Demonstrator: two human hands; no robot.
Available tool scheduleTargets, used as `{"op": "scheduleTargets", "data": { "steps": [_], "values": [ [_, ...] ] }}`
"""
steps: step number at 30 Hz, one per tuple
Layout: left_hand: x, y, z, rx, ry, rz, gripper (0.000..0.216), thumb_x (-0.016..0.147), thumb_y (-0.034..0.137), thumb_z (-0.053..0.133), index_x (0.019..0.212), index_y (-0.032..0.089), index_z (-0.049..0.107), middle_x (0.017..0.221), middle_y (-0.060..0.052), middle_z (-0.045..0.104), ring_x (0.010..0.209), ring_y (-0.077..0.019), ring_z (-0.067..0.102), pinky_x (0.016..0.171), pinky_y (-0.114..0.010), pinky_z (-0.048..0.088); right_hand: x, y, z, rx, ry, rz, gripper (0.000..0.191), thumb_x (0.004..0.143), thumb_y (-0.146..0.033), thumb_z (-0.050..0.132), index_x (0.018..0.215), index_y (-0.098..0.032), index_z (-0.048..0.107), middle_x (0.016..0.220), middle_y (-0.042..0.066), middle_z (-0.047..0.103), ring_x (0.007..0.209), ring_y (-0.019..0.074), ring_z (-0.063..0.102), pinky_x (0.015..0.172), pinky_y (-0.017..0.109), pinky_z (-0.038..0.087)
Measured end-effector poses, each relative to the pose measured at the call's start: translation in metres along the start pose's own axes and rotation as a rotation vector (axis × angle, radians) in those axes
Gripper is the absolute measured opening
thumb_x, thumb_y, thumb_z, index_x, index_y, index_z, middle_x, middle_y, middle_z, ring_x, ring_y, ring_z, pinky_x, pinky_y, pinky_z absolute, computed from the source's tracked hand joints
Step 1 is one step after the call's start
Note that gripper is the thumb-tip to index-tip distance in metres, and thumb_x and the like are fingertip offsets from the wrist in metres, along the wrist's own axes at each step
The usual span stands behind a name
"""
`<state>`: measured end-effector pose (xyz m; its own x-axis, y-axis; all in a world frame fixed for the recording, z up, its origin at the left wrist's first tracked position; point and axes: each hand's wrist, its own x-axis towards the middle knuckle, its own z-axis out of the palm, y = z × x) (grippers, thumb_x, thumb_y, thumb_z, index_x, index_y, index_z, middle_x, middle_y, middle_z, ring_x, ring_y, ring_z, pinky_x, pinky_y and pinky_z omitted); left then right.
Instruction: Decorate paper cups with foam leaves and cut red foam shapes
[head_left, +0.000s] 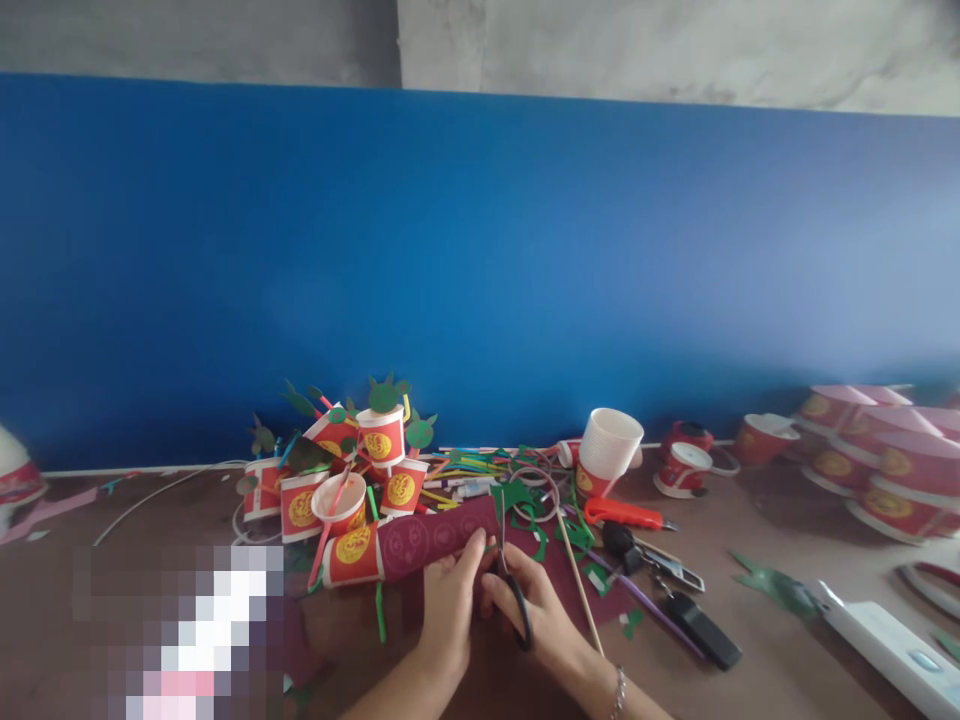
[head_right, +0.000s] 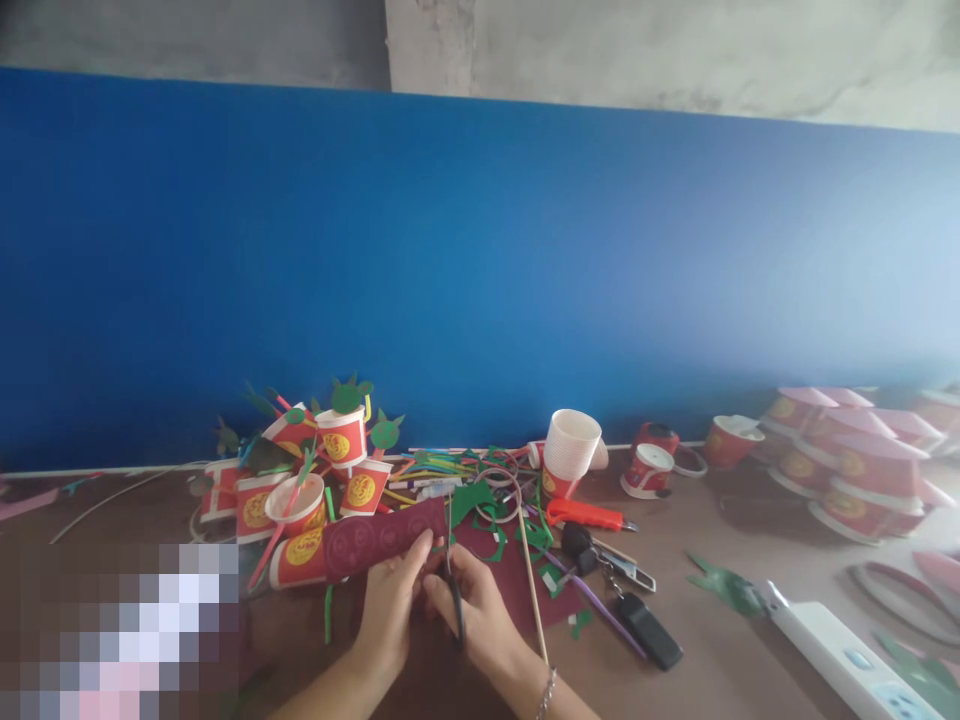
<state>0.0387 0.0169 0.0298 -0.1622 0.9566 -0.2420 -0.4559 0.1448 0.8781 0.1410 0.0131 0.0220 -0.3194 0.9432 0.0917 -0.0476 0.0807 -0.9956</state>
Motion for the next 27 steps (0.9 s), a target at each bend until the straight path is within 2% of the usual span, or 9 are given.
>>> {"op": "scheduleTargets", "data": {
  "steps": [3, 7, 11, 20, 27],
  "values": [
    [0.001, -0.006, -0.003, 0.006, -0.036, 0.061, 0.037, 0.064, 0.047, 0.070, 0.054, 0.015, 0.056, 0.043, 0.003, 0.049, 0.037, -0.0096, 0.043, 0.038, -0.021, 0.032, 0.000, 0.001, -0.001, 0.011, -0.009, -0.013, 0.036, 0.073, -0.051, 0.063, 0.081, -0.017, 0.054, 0.061, -0.002, 0.055, 0.048, 0.0084, 0.043, 0.044, 0.019, 0.034],
    [0.003, -0.012, -0.005, 0.024, -0.045, 0.055, 0.040, 0.064, 0.049, 0.069, 0.052, 0.016, 0.050, 0.040, 0.006, 0.041, 0.035, -0.0086, 0.038, 0.034, -0.021, 0.028, 0.000, 0.001, 0.000, 0.015, -0.033, -0.026, 0.037, 0.074, -0.052, 0.062, 0.083, -0.017, 0.054, 0.066, -0.001, 0.056, 0.053, 0.0098, 0.047, 0.047, 0.019, 0.038],
    [0.001, -0.011, -0.003, 0.037, -0.055, 0.030, 0.043, 0.065, 0.052, 0.067, 0.050, 0.017, 0.046, 0.039, 0.006, 0.037, 0.034, -0.0090, 0.038, 0.033, -0.021, 0.031, -0.001, -0.002, 0.001, 0.026, -0.033, -0.010, 0.037, 0.074, -0.051, 0.061, 0.084, -0.016, 0.054, 0.067, -0.001, 0.054, 0.055, 0.0101, 0.048, 0.048, 0.019, 0.040],
    [-0.001, -0.008, -0.003, 0.024, -0.090, -0.043, 0.047, 0.065, 0.055, 0.065, 0.047, 0.016, 0.046, 0.037, 0.008, 0.029, 0.031, -0.0077, 0.034, 0.031, -0.021, 0.030, 0.000, 0.000, 0.002, 0.045, -0.014, -0.009, 0.033, 0.075, -0.046, 0.062, 0.087, -0.017, 0.054, 0.069, -0.001, 0.052, 0.056, 0.0100, 0.047, 0.049, 0.020, 0.043],
    [0.001, -0.010, -0.003, 0.034, -0.051, -0.045, 0.048, 0.063, 0.055, 0.067, 0.045, 0.015, 0.049, 0.035, 0.008, 0.029, 0.032, -0.0072, 0.033, 0.033, -0.020, 0.026, -0.001, -0.001, 0.000, 0.001, -0.013, -0.020, 0.033, 0.076, -0.047, 0.062, 0.083, -0.016, 0.053, 0.066, -0.002, 0.053, 0.054, 0.0096, 0.048, 0.049, 0.019, 0.041]
  ]
}}
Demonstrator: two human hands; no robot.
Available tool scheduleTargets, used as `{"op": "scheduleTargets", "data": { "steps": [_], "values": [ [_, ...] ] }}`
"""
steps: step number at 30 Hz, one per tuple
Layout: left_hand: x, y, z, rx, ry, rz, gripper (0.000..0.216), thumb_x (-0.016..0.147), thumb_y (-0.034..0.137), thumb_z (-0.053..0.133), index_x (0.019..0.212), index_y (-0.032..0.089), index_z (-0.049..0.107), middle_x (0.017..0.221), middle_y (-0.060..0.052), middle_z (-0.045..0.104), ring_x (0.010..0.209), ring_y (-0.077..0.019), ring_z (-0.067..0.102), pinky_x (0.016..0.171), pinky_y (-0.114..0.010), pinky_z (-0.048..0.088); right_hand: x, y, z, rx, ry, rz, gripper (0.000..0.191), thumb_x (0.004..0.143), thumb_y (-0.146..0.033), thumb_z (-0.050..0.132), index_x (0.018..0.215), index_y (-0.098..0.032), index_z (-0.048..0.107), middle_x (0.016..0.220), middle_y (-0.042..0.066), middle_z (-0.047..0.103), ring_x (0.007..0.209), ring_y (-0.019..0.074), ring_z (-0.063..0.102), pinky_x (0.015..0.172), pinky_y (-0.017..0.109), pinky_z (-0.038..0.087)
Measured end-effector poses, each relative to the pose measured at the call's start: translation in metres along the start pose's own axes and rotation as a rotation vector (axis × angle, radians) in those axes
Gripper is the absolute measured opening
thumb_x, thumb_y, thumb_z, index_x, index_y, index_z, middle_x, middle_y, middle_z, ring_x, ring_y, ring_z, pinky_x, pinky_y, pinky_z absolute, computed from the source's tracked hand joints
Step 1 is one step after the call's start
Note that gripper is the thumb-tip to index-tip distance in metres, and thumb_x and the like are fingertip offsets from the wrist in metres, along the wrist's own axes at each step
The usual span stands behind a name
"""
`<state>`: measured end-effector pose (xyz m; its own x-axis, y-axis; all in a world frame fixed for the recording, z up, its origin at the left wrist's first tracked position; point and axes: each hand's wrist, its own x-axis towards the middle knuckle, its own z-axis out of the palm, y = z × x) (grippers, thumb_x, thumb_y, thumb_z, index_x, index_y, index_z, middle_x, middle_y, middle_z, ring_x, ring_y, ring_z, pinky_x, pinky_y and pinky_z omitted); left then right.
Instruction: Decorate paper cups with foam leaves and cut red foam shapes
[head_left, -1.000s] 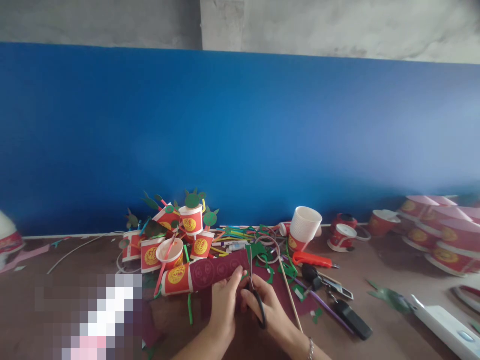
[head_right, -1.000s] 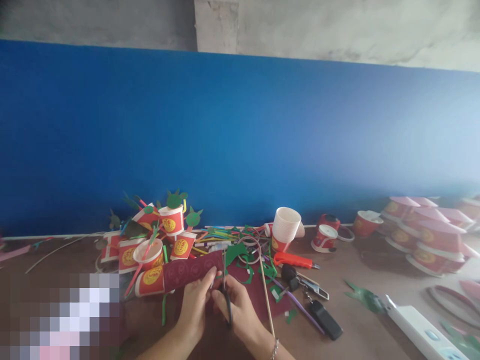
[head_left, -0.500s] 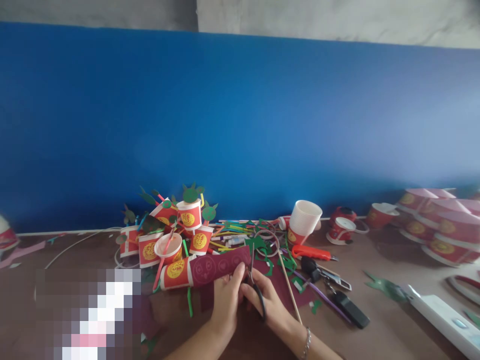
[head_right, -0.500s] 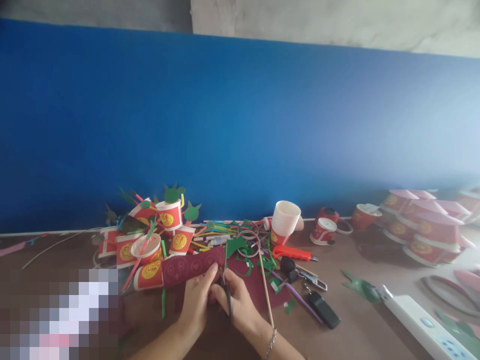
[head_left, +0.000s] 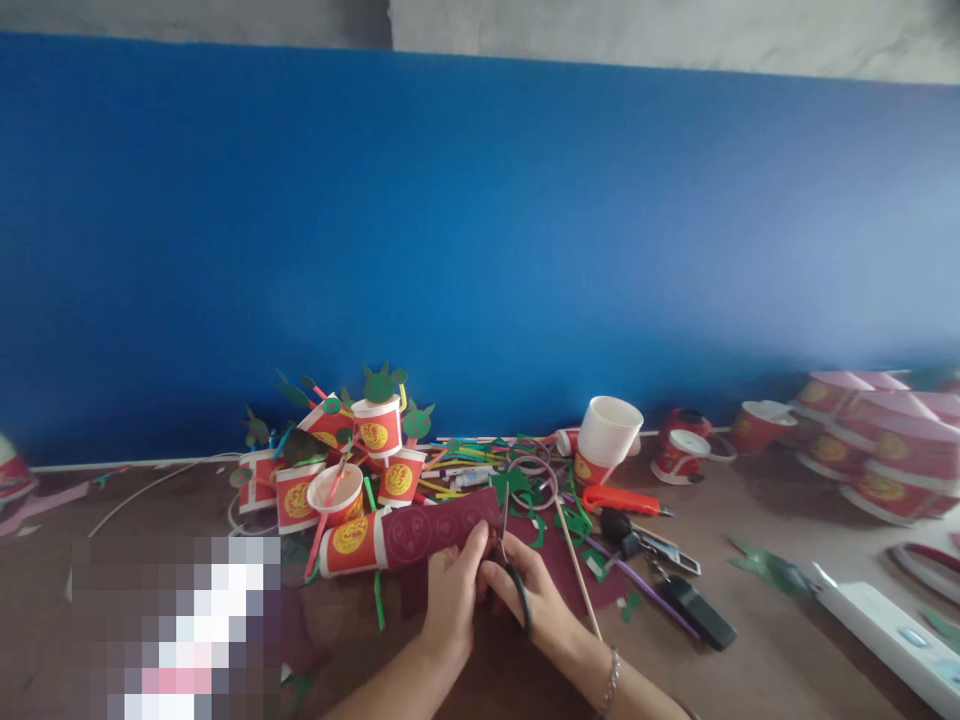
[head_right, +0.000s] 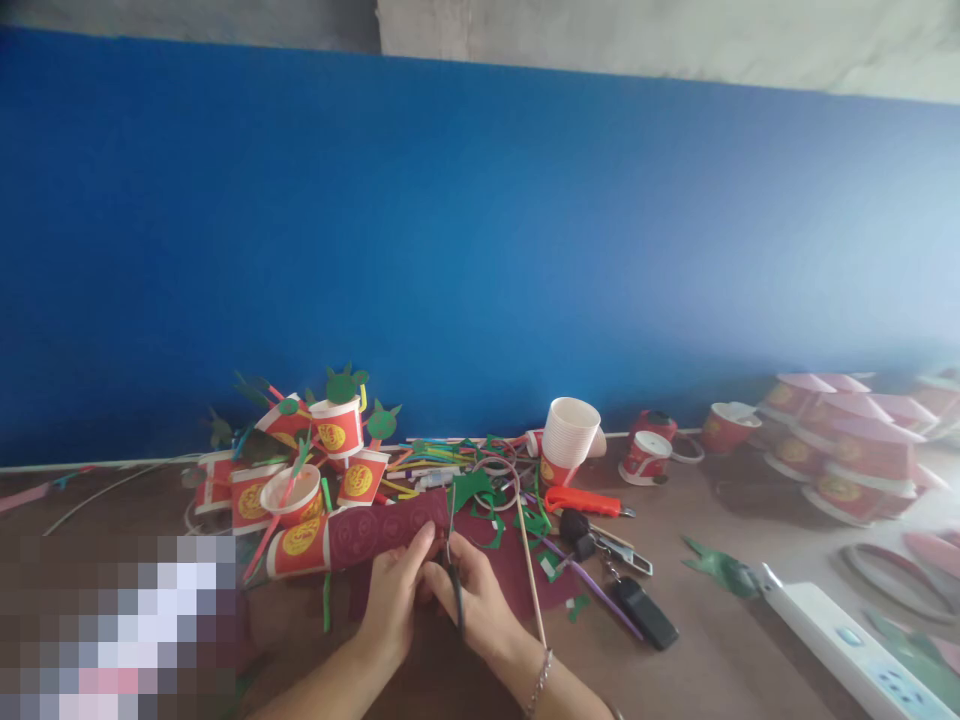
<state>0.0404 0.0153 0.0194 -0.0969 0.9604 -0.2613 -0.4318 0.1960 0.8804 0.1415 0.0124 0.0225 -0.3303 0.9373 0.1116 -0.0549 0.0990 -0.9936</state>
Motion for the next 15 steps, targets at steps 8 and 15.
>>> {"op": "scheduleTargets", "data": {
  "steps": [8, 15],
  "values": [
    [-0.0013, 0.0017, -0.0005, 0.011, -0.039, -0.010, 0.050, 0.067, 0.055, 0.063, 0.041, 0.016, 0.045, 0.033, 0.006, 0.033, 0.031, -0.0083, 0.035, 0.033, -0.022, 0.031, -0.0007, 0.0021, 0.0017, 0.009, 0.026, -0.009, 0.033, 0.078, -0.048, 0.060, 0.075, -0.017, 0.049, 0.060, -0.003, 0.052, 0.051, 0.0091, 0.047, 0.047, 0.019, 0.039],
    [-0.0030, 0.0081, 0.0024, -0.014, -0.101, -0.021, 0.046, 0.067, 0.055, 0.063, 0.046, 0.015, 0.051, 0.033, 0.003, 0.041, 0.029, -0.0127, 0.042, 0.031, -0.025, 0.035, -0.0021, 0.0048, -0.0011, -0.024, 0.063, 0.019, 0.034, 0.076, -0.048, 0.062, 0.072, -0.017, 0.048, 0.054, -0.004, 0.050, 0.046, 0.0073, 0.043, 0.042, 0.017, 0.033]
  ]
}}
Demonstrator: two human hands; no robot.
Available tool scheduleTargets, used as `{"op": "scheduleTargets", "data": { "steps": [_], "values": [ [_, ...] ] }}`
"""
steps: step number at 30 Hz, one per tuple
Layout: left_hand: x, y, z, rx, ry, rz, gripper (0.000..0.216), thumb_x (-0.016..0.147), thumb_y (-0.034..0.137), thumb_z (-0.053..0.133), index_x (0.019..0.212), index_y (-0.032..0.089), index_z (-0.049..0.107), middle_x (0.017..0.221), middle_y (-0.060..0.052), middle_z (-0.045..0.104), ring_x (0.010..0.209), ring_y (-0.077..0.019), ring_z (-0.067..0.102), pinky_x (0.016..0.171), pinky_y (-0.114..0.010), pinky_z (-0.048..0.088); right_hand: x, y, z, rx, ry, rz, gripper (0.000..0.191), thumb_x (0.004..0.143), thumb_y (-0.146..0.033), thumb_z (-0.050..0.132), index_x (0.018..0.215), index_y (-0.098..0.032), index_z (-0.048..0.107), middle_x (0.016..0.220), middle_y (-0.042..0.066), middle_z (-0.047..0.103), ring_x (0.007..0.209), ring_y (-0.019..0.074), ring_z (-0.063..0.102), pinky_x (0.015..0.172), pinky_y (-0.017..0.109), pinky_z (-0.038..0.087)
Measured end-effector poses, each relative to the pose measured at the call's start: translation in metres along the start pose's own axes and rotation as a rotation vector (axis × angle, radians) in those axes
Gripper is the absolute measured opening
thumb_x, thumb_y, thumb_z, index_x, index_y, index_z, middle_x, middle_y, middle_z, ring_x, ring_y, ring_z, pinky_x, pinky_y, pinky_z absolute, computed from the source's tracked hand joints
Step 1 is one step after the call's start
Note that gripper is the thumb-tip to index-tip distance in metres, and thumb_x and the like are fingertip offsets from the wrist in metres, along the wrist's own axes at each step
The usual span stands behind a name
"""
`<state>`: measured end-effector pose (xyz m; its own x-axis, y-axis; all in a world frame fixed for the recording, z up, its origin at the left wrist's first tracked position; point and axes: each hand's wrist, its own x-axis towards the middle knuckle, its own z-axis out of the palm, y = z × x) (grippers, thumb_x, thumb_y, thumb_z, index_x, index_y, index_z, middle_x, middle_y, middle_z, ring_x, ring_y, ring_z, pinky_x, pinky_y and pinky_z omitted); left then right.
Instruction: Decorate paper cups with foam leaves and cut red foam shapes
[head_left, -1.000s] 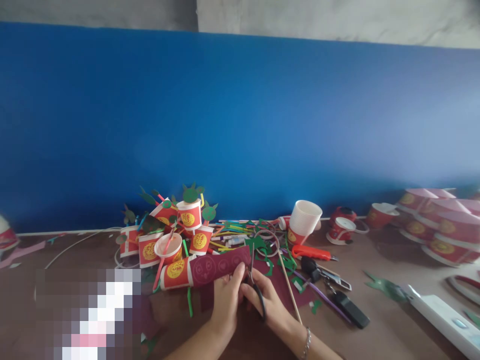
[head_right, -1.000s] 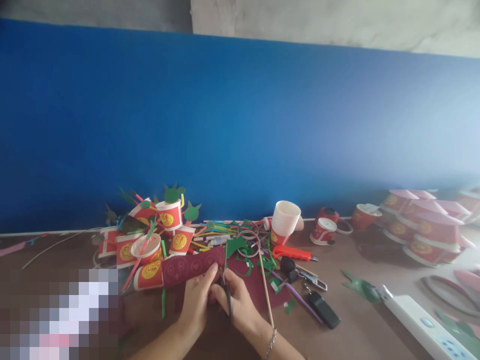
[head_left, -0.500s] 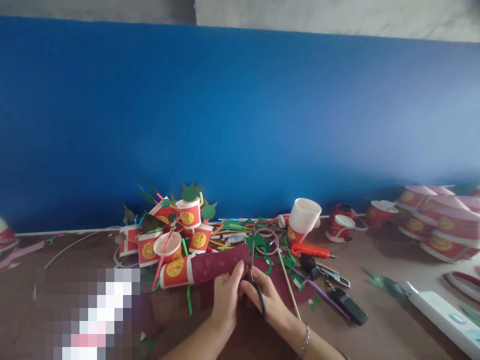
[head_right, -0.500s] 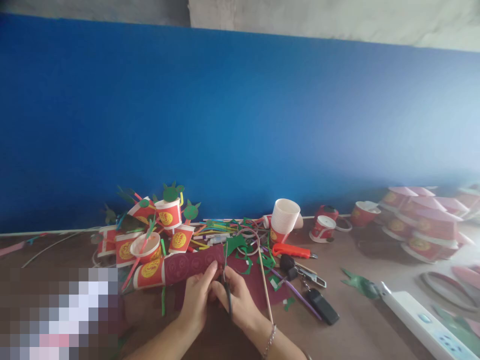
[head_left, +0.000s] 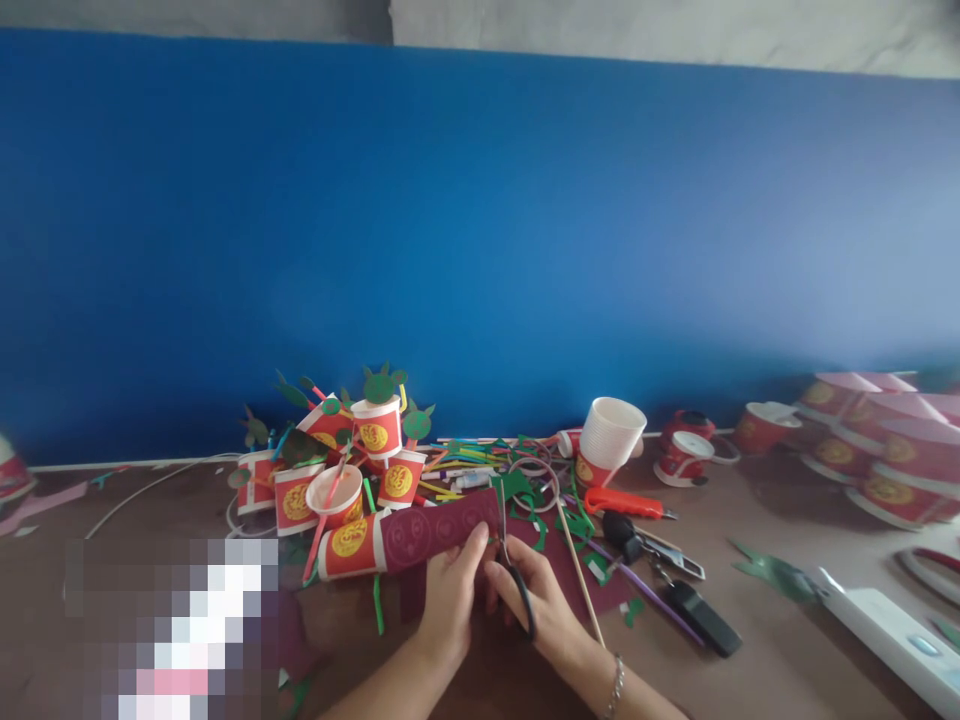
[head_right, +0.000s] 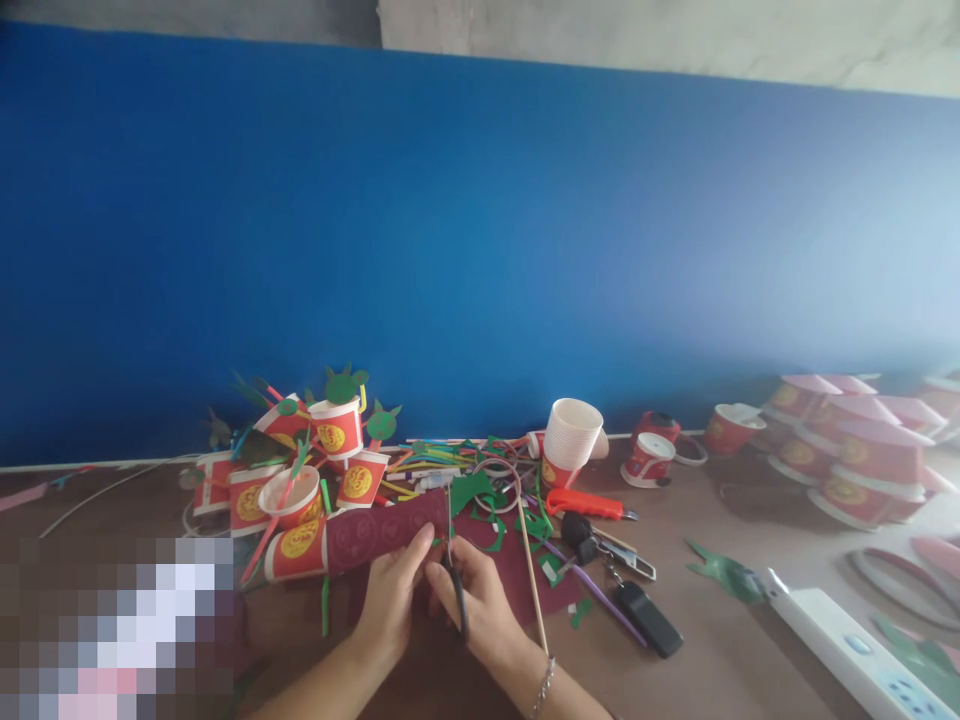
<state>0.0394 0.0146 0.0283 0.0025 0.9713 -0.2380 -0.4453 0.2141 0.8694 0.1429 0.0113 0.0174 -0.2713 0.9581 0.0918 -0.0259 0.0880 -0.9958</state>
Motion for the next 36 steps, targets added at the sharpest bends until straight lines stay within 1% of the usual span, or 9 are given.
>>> {"op": "scheduleTargets", "data": {
  "steps": [3, 8, 14, 18, 20, 24, 28, 31, 36],
  "values": [
    [0.000, 0.004, 0.001, 0.017, 0.000, 0.011, 0.047, 0.063, 0.056, 0.066, 0.045, 0.014, 0.052, 0.033, 0.001, 0.045, 0.029, -0.0134, 0.044, 0.030, -0.024, 0.034, 0.000, 0.000, 0.000, 0.003, 0.003, 0.008, 0.035, 0.076, -0.048, 0.062, 0.071, -0.017, 0.047, 0.053, -0.004, 0.050, 0.042, 0.0064, 0.042, 0.039, 0.017, 0.031],
    [0.002, 0.007, -0.001, 0.029, 0.017, -0.026, 0.048, 0.058, 0.057, 0.068, 0.044, 0.015, 0.051, 0.033, 0.001, 0.046, 0.029, -0.0144, 0.045, 0.031, -0.025, 0.035, 0.000, 0.002, 0.000, 0.002, 0.014, 0.007, 0.034, 0.076, -0.047, 0.063, 0.071, -0.017, 0.048, 0.051, -0.005, 0.050, 0.040, 0.0055, 0.040, 0.038, 0.016, 0.028],
    [0.008, 0.007, -0.006, 0.007, 0.072, -0.003, 0.047, 0.053, 0.051, 0.075, 0.042, 0.017, 0.046, 0.037, 0.004, 0.043, 0.034, -0.0113, 0.044, 0.035, -0.024, 0.035, 0.003, 0.000, -0.003, 0.001, 0.001, 0.009, 0.033, 0.075, -0.046, 0.063, 0.071, -0.017, 0.049, 0.049, -0.005, 0.050, 0.039, 0.0052, 0.039, 0.038, 0.016, 0.028],
    [0.009, 0.008, -0.009, 0.028, 0.031, -0.027, 0.042, 0.056, 0.051, 0.074, 0.047, 0.014, 0.055, 0.044, -0.002, 0.054, 0.042, -0.0140, 0.049, 0.041, -0.025, 0.037, 0.005, -0.004, -0.003, 0.016, 0.003, 0.018, 0.033, 0.073, -0.045, 0.066, 0.073, -0.016, 0.050, 0.052, -0.005, 0.051, 0.040, 0.0051, 0.039, 0.038, 0.016, 0.028],
    [0.010, 0.008, -0.010, 0.047, 0.025, -0.026, 0.041, 0.057, 0.050, 0.073, 0.050, 0.013, 0.057, 0.047, -0.002, 0.056, 0.046, -0.0143, 0.050, 0.046, -0.026, 0.038, 0.005, -0.004, -0.003, 0.017, 0.008, 0.012, 0.033, 0.073, -0.045, 0.066, 0.071, -0.016, 0.050, 0.051, -0.005, 0.050, 0.040, 0.0055, 0.040, 0.039, 0.016, 0.030],
    [0.014, 0.007, -0.014, 0.103, 0.094, 0.040, 0.044, 0.053, 0.050, 0.075, 0.043, 0.016, 0.049, 0.042, 0.004, 0.044, 0.046, -0.0094, 0.039, 0.049, -0.025, 0.033, 0.005, 0.000, -0.004, 0.022, 0.014, -0.002, 0.033, 0.073, -0.045, 0.066, 0.070, -0.016, 0.050, 0.047, -0.006, 0.047, 0.040, 0.0069, 0.043, 0.041, 0.017, 0.033],
    [0.018, 0.006, -0.018, 0.155, 0.127, 0.062, 0.048, 0.051, 0.052, 0.075, 0.040, 0.017, 0.044, 0.041, 0.006, 0.036, 0.046, -0.0084, 0.033, 0.048, -0.025, 0.028, 0.007, -0.003, -0.006, 0.009, 0.007, 0.012, 0.033, 0.072, -0.045, 0.066, 0.069, -0.016, 0.051, 0.046, -0.006, 0.048, 0.039, 0.0070, 0.043, 0.041, 0.018, 0.034],
    [0.018, 0.008, -0.019, 0.166, 0.126, 0.065, 0.046, 0.052, 0.051, 0.075, 0.041, 0.017, 0.046, 0.042, 0.005, 0.037, 0.046, -0.0089, 0.033, 0.049, -0.025, 0.028, 0.007, -0.008, -0.006, 0.003, 0.001, 0.036, 0.034, 0.070, -0.047, 0.067, 0.070, -0.016, 0.052, 0.047, -0.005, 0.050, 0.039, 0.0066, 0.041, 0.040, 0.018, 0.033],
    [0.013, 0.014, -0.016, 0.133, 0.058, 0.062, 0.041, 0.054, 0.048, 0.075, 0.044, 0.015, 0.052, 0.045, 0.004, 0.043, 0.050, -0.0098, 0.036, 0.052, -0.025, 0.030, 0.006, -0.009, -0.005, 0.000, 0.011, 0.031, 0.035, 0.071, -0.049, 0.065, 0.069, -0.016, 0.053, 0.045, -0.005, 0.048, 0.039, 0.0074, 0.042, 0.041, 0.018, 0.034]
  ]
}}
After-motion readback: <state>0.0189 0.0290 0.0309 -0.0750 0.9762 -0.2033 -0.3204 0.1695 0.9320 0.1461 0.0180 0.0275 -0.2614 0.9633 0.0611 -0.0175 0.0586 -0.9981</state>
